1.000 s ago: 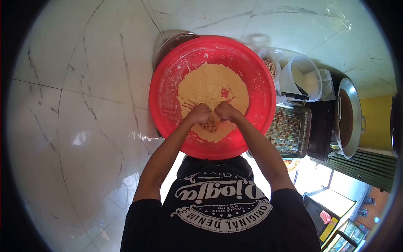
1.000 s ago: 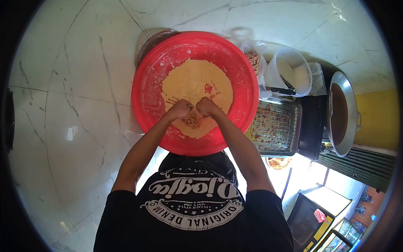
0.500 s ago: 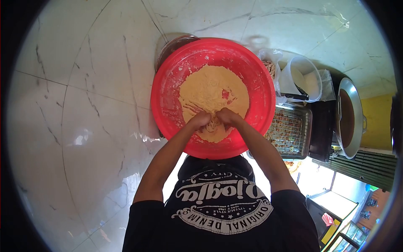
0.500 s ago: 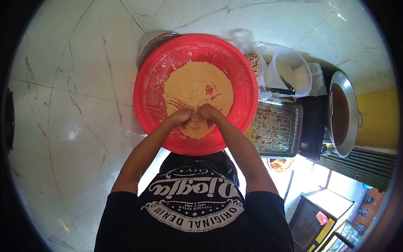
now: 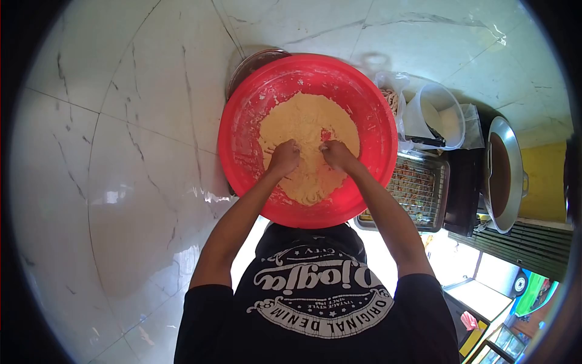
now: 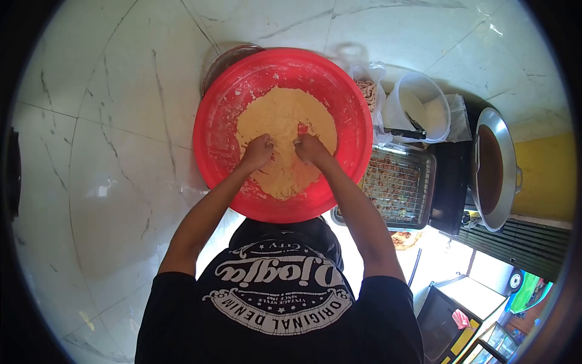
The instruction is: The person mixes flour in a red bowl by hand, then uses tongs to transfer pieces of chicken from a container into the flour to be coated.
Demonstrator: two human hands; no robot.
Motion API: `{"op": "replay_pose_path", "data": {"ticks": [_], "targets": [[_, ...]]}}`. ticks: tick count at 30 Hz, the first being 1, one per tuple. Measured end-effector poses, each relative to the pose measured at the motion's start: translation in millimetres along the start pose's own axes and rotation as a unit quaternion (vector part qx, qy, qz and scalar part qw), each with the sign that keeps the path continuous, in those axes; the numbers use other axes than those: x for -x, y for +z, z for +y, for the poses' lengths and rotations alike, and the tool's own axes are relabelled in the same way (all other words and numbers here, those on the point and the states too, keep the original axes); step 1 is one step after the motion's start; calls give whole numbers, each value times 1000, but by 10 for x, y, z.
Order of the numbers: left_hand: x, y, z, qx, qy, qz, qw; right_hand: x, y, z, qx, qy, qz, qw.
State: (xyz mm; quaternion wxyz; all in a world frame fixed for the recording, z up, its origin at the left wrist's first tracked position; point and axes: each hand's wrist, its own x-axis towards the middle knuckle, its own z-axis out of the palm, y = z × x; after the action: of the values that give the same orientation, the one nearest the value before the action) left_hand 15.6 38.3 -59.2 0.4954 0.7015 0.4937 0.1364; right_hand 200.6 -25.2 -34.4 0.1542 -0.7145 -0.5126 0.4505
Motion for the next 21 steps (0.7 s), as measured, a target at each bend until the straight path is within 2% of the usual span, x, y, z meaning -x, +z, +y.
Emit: {"op": "replay_pose_path", "data": {"ticks": [1,2,3,4,6,7,9,10,12,13,15,16,18,19,21], "targets": [[-44,80,-113,-65,41,-13,997,-52,105,51,0,0,0,1000],[-116,144,-213,-130,83,-25,988,-114,212,90,50,-43,17,998],[-103,174,-189,-129,84,-24,988,-114,266,43,100,-86,31,991],[-42,230,-180,-140,66,-95,983,-99,326,9,100,-85,30,991],[11,262,-185,-174,40,-207,962,-40,376,-88,135,48,-84,986],[64,240,-174,-174,38,-208,962,63,314,-178,134,48,-87,986],[133,135,-106,-160,98,-295,937,240,89,-337,180,7,-157,971],[190,28,11,-160,96,-297,937,301,-17,-361,178,8,-158,971],[273,-203,247,15,-54,-312,948,329,-221,-353,-37,104,-208,972],[239,-236,216,13,-53,-312,948,297,-250,-341,-38,103,-208,972],[161,-234,124,-122,-102,-257,953,251,-271,-303,21,211,-144,967],[121,-150,32,-123,-99,-255,954,212,-210,-251,21,210,-141,967],[131,83,-141,-104,-209,-237,943,166,35,-172,26,229,-123,965],[129,167,-155,-104,-207,-236,944,160,98,-186,26,228,-122,966],[175,294,-122,107,-255,-238,931,170,196,-213,-107,163,-186,963]]}}
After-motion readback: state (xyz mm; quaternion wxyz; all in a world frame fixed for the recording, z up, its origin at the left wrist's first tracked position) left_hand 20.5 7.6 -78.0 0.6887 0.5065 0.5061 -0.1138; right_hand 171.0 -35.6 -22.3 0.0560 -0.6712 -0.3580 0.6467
